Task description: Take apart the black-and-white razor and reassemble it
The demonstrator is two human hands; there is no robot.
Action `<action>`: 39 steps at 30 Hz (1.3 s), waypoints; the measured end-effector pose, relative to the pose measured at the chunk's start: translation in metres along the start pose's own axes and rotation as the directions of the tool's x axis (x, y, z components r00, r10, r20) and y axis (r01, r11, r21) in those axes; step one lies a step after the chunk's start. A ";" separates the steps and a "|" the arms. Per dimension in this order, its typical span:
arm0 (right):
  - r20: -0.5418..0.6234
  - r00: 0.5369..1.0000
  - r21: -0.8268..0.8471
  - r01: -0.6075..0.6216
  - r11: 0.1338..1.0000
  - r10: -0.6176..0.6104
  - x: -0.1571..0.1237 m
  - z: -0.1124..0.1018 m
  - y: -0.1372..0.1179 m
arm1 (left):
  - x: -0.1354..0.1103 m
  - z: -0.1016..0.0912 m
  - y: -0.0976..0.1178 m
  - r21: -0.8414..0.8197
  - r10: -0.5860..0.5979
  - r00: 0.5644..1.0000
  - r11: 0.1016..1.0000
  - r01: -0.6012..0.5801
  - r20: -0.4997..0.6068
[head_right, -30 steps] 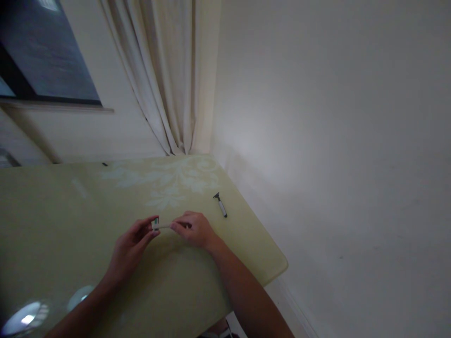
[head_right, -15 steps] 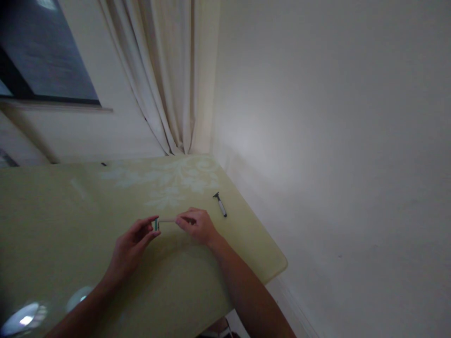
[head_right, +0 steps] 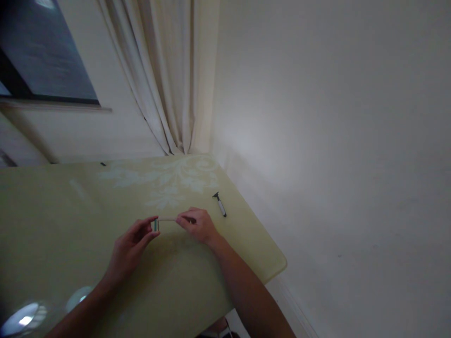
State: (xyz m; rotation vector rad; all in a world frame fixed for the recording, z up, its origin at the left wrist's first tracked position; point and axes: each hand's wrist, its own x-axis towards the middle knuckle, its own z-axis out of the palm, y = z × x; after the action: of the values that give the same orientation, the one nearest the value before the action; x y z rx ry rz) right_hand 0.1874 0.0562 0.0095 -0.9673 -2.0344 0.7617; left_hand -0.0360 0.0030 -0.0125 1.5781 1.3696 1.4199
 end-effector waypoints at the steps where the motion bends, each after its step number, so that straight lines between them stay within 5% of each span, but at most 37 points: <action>1: 0.028 1.000 0.023 0.006 1.000 -0.006 0.000 0.000 0.000 | 0.000 0.000 0.000 0.002 0.001 1.000 1.000 -0.001 0.001; 6: -0.021 1.000 -0.030 -0.011 0.999 0.010 -0.001 0.002 0.000 | 0.000 0.000 -0.001 0.024 0.005 1.000 1.000 -0.005 0.008; 10: 0.062 0.997 0.025 0.035 0.999 -0.036 0.000 0.001 0.000 | 0.000 0.000 -0.002 0.026 0.007 1.000 1.000 -0.007 0.007; 14: -0.033 0.999 -0.046 -0.029 0.999 0.027 0.000 0.000 -0.001 | 0.000 0.000 -0.001 0.030 0.027 1.000 0.999 -0.027 0.017; 19: 0.055 0.998 -0.040 0.027 0.999 -0.025 0.001 -0.001 -0.002 | 0.000 0.001 0.001 0.044 0.055 0.998 0.997 -0.057 0.034; 22: -0.134 0.991 -0.210 -0.044 0.977 0.016 0.006 -0.016 0.007 | -0.002 0.001 0.004 0.047 0.070 0.997 0.996 -0.072 0.036; 25: -0.409 0.908 -0.228 -0.198 0.953 0.091 0.009 -0.045 0.025 | -0.001 0.007 0.009 0.056 0.057 0.997 0.997 -0.060 0.042; 29: -0.627 0.741 -0.249 -0.481 0.840 0.239 0.009 -0.080 0.050 | 0.015 0.035 0.014 0.096 0.043 0.976 0.993 -0.065 0.215; 34: -0.581 0.690 -0.386 -0.701 0.600 0.431 0.002 -0.087 0.062 | 0.055 0.100 0.010 0.208 0.061 0.945 0.969 -0.133 0.323; 39: -0.600 0.652 -0.424 -0.750 0.507 0.463 -0.003 -0.083 0.065 | 0.079 0.150 0.011 0.494 0.019 0.954 0.852 -0.173 0.300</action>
State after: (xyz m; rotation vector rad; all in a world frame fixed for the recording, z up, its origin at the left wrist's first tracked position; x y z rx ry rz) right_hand 0.2811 0.1041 0.0050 -2.1673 -1.5180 0.0931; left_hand 0.1009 0.1030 -0.0129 2.1247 1.5889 0.8537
